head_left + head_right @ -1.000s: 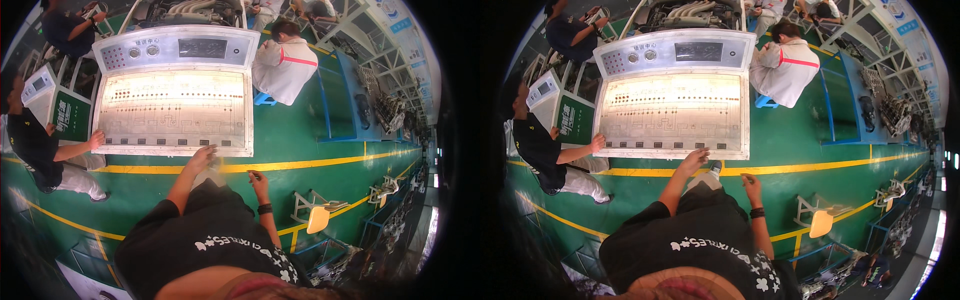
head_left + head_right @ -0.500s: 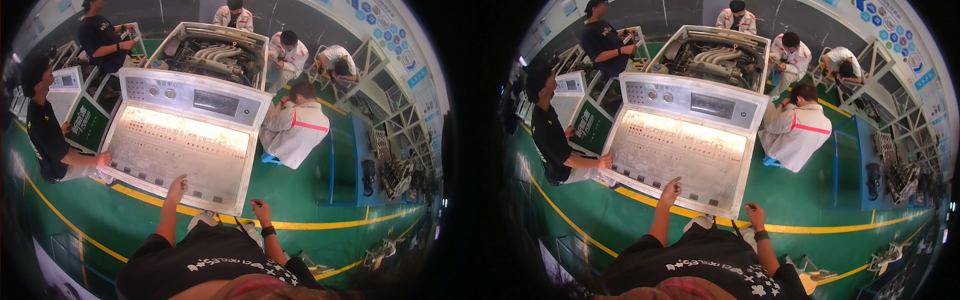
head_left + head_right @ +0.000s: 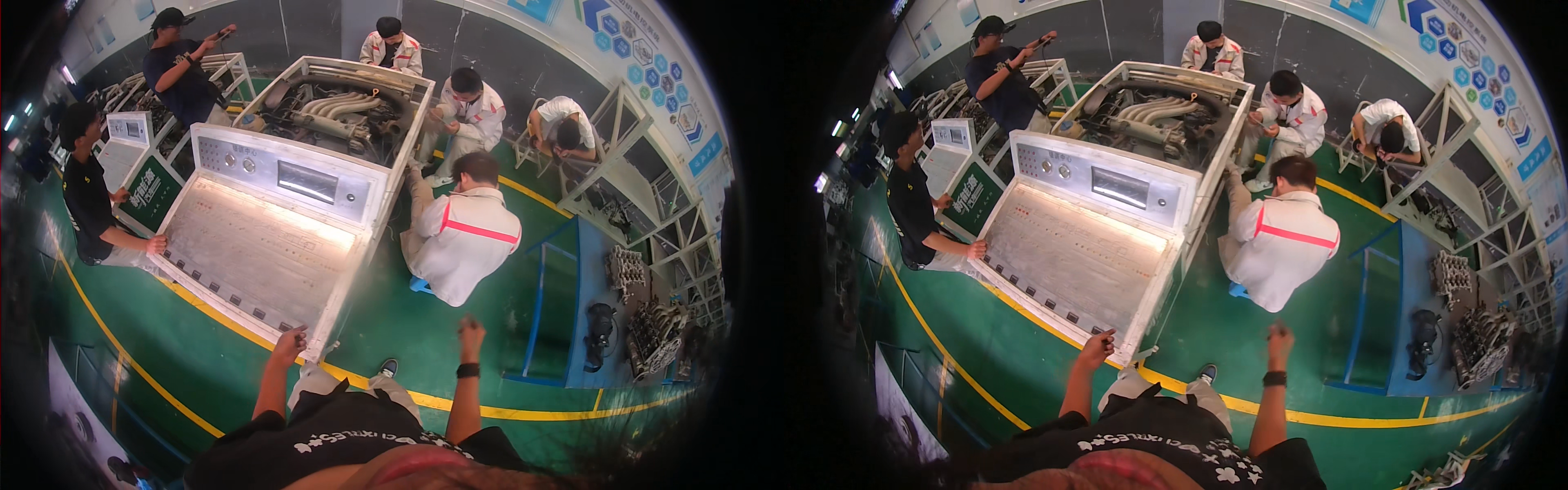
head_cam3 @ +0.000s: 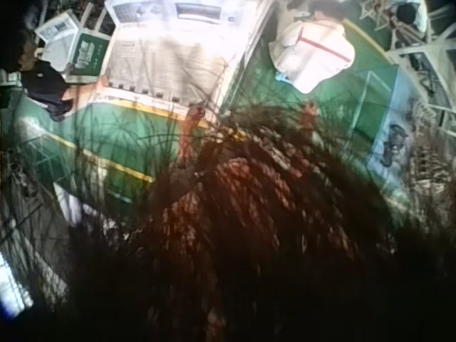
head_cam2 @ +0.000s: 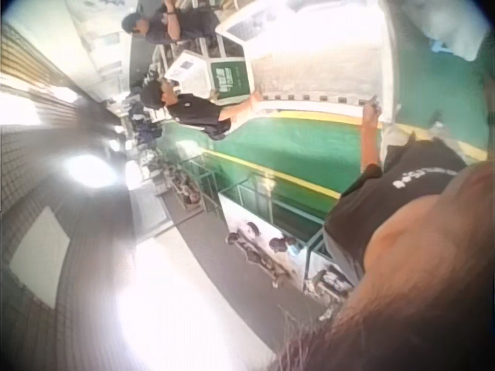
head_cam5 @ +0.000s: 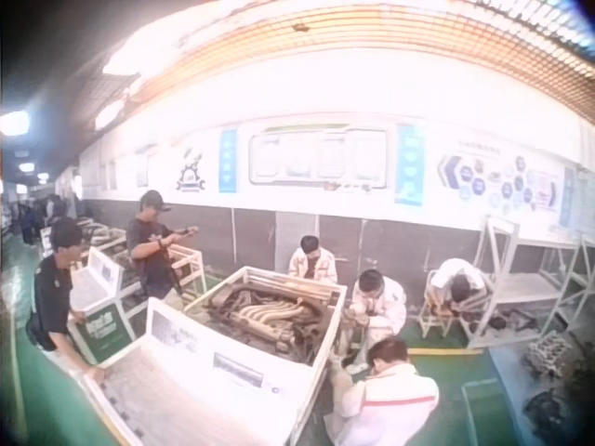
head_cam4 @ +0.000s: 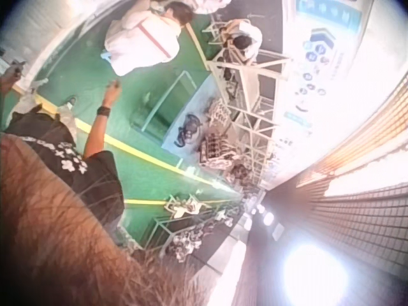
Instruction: The person operates a control panel by pressing buttons, turning knobs, and checking indicators while interacting with several others in a technical workshop.
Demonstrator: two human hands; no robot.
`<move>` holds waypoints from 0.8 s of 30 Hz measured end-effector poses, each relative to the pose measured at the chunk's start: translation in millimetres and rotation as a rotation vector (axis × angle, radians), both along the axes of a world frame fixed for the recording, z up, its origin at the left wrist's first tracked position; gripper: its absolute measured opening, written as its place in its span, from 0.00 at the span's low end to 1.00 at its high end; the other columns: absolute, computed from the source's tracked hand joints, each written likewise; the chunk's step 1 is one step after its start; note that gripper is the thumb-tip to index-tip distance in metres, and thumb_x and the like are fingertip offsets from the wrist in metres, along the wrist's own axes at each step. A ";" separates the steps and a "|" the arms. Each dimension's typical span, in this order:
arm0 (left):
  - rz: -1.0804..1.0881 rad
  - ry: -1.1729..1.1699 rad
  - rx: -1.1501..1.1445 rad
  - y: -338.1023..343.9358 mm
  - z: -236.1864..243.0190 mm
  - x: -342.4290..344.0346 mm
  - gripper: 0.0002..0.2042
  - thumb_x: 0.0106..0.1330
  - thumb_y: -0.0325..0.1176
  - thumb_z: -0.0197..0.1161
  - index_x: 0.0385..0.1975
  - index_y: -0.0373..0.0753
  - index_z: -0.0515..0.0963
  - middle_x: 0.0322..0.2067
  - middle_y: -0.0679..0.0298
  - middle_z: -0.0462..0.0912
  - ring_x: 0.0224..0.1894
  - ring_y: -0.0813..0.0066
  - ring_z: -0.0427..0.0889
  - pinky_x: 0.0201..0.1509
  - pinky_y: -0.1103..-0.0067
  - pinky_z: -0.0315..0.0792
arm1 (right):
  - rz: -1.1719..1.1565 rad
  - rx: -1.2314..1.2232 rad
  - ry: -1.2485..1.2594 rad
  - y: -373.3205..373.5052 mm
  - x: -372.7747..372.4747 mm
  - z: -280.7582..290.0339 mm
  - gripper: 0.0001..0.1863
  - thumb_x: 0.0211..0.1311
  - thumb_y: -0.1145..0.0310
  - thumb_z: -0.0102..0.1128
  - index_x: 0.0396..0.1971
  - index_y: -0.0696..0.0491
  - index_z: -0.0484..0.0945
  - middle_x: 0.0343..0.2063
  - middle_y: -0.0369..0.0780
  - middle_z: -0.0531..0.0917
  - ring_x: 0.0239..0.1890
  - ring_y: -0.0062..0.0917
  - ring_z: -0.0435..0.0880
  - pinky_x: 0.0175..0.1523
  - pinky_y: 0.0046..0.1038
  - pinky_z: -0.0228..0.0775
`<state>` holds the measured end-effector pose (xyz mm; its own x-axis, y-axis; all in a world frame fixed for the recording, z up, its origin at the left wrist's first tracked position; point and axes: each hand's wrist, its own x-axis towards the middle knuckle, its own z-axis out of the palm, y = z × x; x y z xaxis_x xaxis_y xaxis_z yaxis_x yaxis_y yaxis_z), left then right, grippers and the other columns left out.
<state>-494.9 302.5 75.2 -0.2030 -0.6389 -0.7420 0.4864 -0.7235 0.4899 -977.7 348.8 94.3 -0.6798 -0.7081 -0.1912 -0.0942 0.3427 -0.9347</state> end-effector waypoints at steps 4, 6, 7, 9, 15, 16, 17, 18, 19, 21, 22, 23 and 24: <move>-0.130 0.021 -0.097 12.0 37.8 -78.3 0.16 0.62 0.31 0.47 0.48 0.32 0.68 0.18 0.71 0.61 0.20 0.82 0.58 0.21 0.86 0.54 | -0.606 -0.404 0.364 -47.3 -164.4 40.9 0.07 0.55 0.71 0.53 0.22 0.57 0.69 0.15 0.36 0.72 0.16 0.19 0.67 0.21 0.24 0.61; -0.050 -0.068 -0.098 23.1 38.6 -77.6 0.17 0.63 0.32 0.47 0.50 0.31 0.67 0.19 0.71 0.60 0.20 0.82 0.58 0.21 0.86 0.54 | -0.389 -0.203 0.339 -117.1 -95.8 150.2 0.09 0.55 0.73 0.49 0.31 0.64 0.72 0.27 0.44 0.77 0.27 0.29 0.76 0.35 0.30 0.69; -0.011 -0.077 -0.108 23.7 41.2 -85.7 0.18 0.62 0.32 0.47 0.50 0.31 0.67 0.19 0.71 0.61 0.20 0.83 0.59 0.21 0.86 0.55 | -0.027 -0.513 0.445 -137.3 -78.7 166.9 0.07 0.55 0.74 0.48 0.31 0.62 0.73 0.27 0.43 0.77 0.26 0.28 0.75 0.34 0.30 0.68; 0.035 -0.110 -0.129 26.2 36.4 -82.3 0.17 0.62 0.32 0.46 0.49 0.32 0.68 0.19 0.71 0.62 0.20 0.83 0.59 0.22 0.86 0.55 | 0.714 -0.550 0.414 -175.0 -6.8 185.0 0.06 0.54 0.74 0.50 0.30 0.59 0.73 0.28 0.41 0.77 0.28 0.25 0.75 0.33 0.28 0.67; 0.325 -0.230 -0.139 39.8 30.0 -64.8 0.15 0.61 0.32 0.45 0.45 0.34 0.71 0.19 0.71 0.63 0.17 0.84 0.59 0.19 0.87 0.56 | 1.923 -0.325 0.353 -105.4 159.4 106.6 0.16 0.51 0.72 0.54 0.43 0.55 0.73 0.30 0.42 0.79 0.32 0.34 0.78 0.39 0.31 0.69; 0.366 -0.226 -0.123 46.9 27.0 -62.4 0.15 0.61 0.32 0.45 0.45 0.34 0.71 0.19 0.71 0.63 0.17 0.84 0.59 0.19 0.87 0.56 | 1.844 -0.275 0.320 -91.6 161.4 73.8 0.16 0.51 0.71 0.55 0.43 0.54 0.74 0.29 0.42 0.80 0.31 0.33 0.78 0.39 0.30 0.69; 0.405 -0.218 -0.128 48.2 23.8 -59.6 0.15 0.61 0.32 0.46 0.44 0.34 0.71 0.19 0.71 0.63 0.17 0.85 0.59 0.19 0.87 0.55 | 1.761 -0.230 0.296 -83.5 161.3 48.7 0.16 0.51 0.71 0.55 0.42 0.54 0.75 0.29 0.41 0.80 0.31 0.31 0.79 0.38 0.29 0.70; 0.449 -0.216 -0.134 49.6 18.8 -53.4 0.14 0.61 0.32 0.46 0.44 0.34 0.71 0.19 0.72 0.62 0.18 0.85 0.59 0.18 0.87 0.55 | 1.807 -0.235 0.292 -79.0 160.0 32.9 0.16 0.51 0.71 0.55 0.42 0.54 0.75 0.29 0.41 0.80 0.31 0.31 0.79 0.38 0.29 0.70; 0.481 -0.210 -0.125 53.0 12.9 -49.2 0.14 0.61 0.32 0.46 0.44 0.34 0.71 0.19 0.72 0.62 0.18 0.85 0.59 0.18 0.87 0.55 | 1.692 -0.159 0.111 -74.3 149.1 22.3 0.14 0.51 0.70 0.56 0.40 0.54 0.76 0.29 0.41 0.81 0.30 0.28 0.79 0.38 0.27 0.70; 0.630 -0.323 0.006 63.0 -7.5 -37.4 0.13 0.61 0.32 0.47 0.42 0.35 0.72 0.16 0.73 0.59 0.16 0.86 0.58 0.18 0.87 0.54 | 1.488 0.017 -0.033 -83.0 123.5 29.3 0.11 0.52 0.69 0.58 0.36 0.55 0.78 0.29 0.40 0.81 0.29 0.24 0.79 0.37 0.25 0.71; 0.693 -0.377 0.070 67.4 -22.6 -29.5 0.13 0.61 0.32 0.47 0.41 0.35 0.73 0.14 0.73 0.58 0.15 0.86 0.57 0.17 0.87 0.53 | 1.406 0.108 -0.003 -91.3 107.9 45.7 0.10 0.52 0.69 0.59 0.34 0.56 0.79 0.29 0.40 0.82 0.29 0.23 0.79 0.36 0.24 0.71; 0.730 -0.415 0.108 72.4 -49.5 -20.4 0.12 0.62 0.33 0.47 0.38 0.35 0.75 0.14 0.72 0.60 0.15 0.84 0.60 0.17 0.85 0.56 | 1.351 0.093 0.041 -102.0 86.2 42.8 0.10 0.52 0.69 0.59 0.35 0.56 0.79 0.28 0.40 0.82 0.28 0.22 0.79 0.36 0.24 0.71; 0.795 -0.457 0.128 77.1 -92.8 -0.4 0.12 0.62 0.33 0.48 0.35 0.35 0.76 0.13 0.71 0.61 0.15 0.82 0.62 0.17 0.83 0.58 | 1.319 0.051 0.086 -125.5 70.2 41.9 0.10 0.52 0.69 0.58 0.35 0.56 0.79 0.27 0.41 0.81 0.28 0.22 0.79 0.36 0.23 0.71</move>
<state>-495.3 379.6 -17.6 0.5897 -0.3723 -0.7167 0.6425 -0.3213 0.6956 -907.6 223.3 136.2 0.4979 -0.8367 -0.2280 -0.4400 -0.0172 -0.8978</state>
